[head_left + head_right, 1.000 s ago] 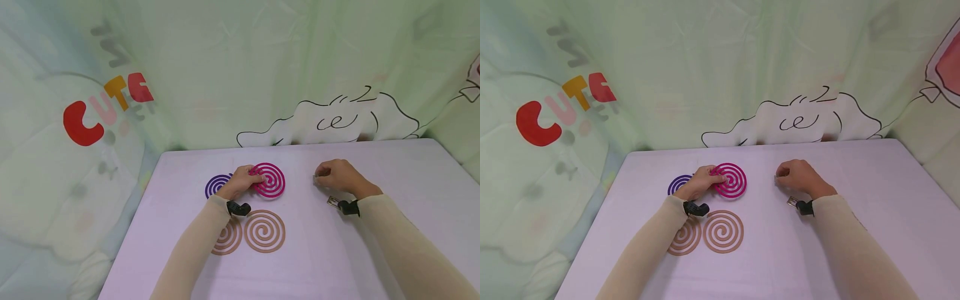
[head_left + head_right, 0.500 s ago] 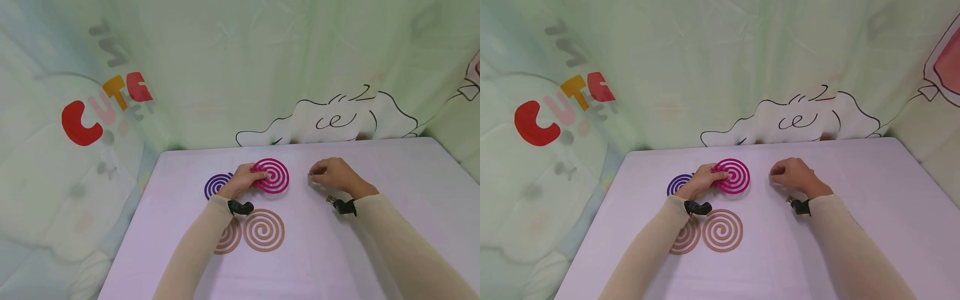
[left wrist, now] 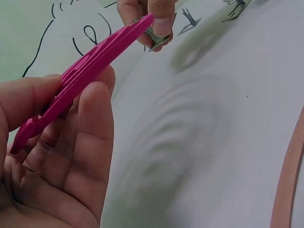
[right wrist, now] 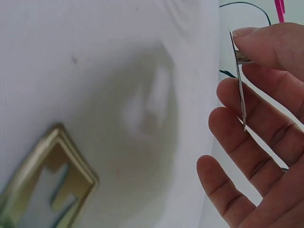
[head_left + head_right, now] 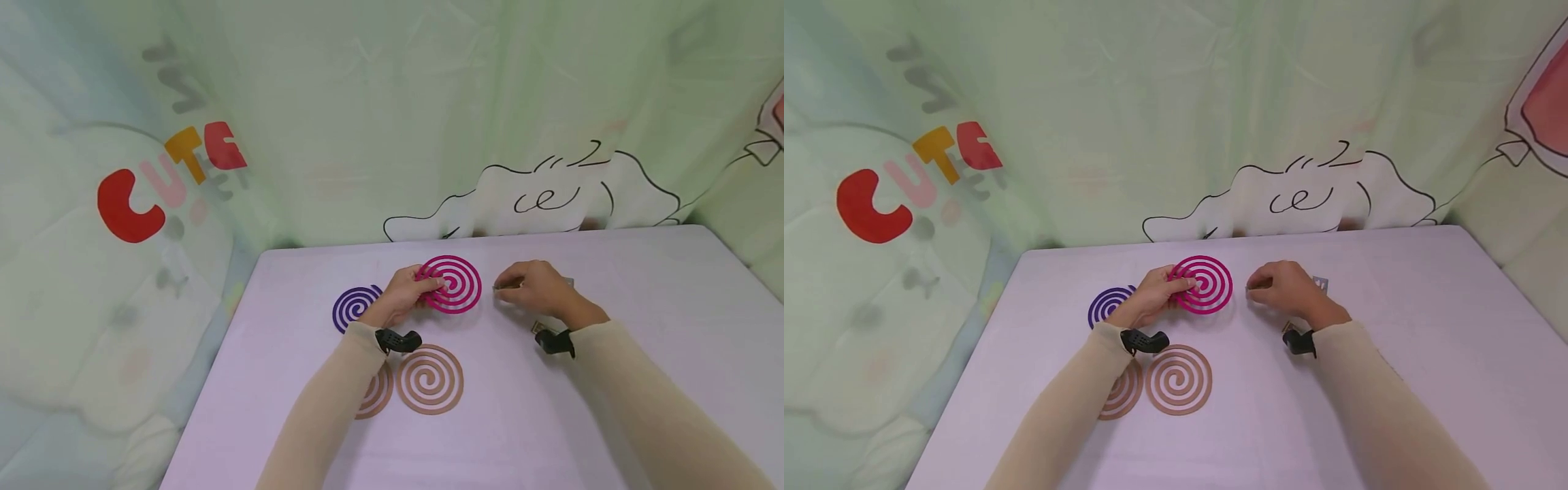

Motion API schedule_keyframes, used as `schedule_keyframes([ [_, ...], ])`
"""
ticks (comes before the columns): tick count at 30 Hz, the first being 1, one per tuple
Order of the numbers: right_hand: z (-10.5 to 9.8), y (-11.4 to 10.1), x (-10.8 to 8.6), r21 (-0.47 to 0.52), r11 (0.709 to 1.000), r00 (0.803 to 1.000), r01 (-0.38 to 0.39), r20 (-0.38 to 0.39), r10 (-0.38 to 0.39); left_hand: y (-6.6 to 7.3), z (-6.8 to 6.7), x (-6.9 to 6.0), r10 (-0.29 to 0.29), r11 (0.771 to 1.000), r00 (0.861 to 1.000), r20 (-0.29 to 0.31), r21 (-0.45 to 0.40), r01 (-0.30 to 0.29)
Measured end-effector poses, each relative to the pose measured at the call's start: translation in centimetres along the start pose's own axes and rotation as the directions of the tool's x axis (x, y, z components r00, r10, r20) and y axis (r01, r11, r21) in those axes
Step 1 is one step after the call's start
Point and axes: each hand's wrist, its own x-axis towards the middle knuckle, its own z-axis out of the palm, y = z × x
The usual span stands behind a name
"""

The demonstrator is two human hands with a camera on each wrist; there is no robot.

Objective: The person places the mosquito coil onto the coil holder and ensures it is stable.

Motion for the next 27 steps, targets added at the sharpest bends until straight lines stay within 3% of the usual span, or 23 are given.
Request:
schedule_keyframes([
  [12, 0.9, -1.0, -0.1, 0.011, 0.999, 0.999, 0.030, -0.039, -0.030, -0.1, 0.7, -0.1, 0.015, 0.997, 0.999, 0.049, -0.075, -0.012],
  [20, 1.7, -0.8, 0.0, 0.102, 0.993, 0.996, 0.062, -0.072, -0.055, 0.1, 1.4, -0.4, 0.038, 0.993, 0.995, 0.091, -0.118, -0.027],
  [27, 2.4, -1.1, 0.1, 0.099, 0.989, 0.987, 0.113, -0.128, -0.100, 0.1, 1.9, -0.4, 0.044, 0.991, 0.995, 0.090, -0.126, -0.033],
])
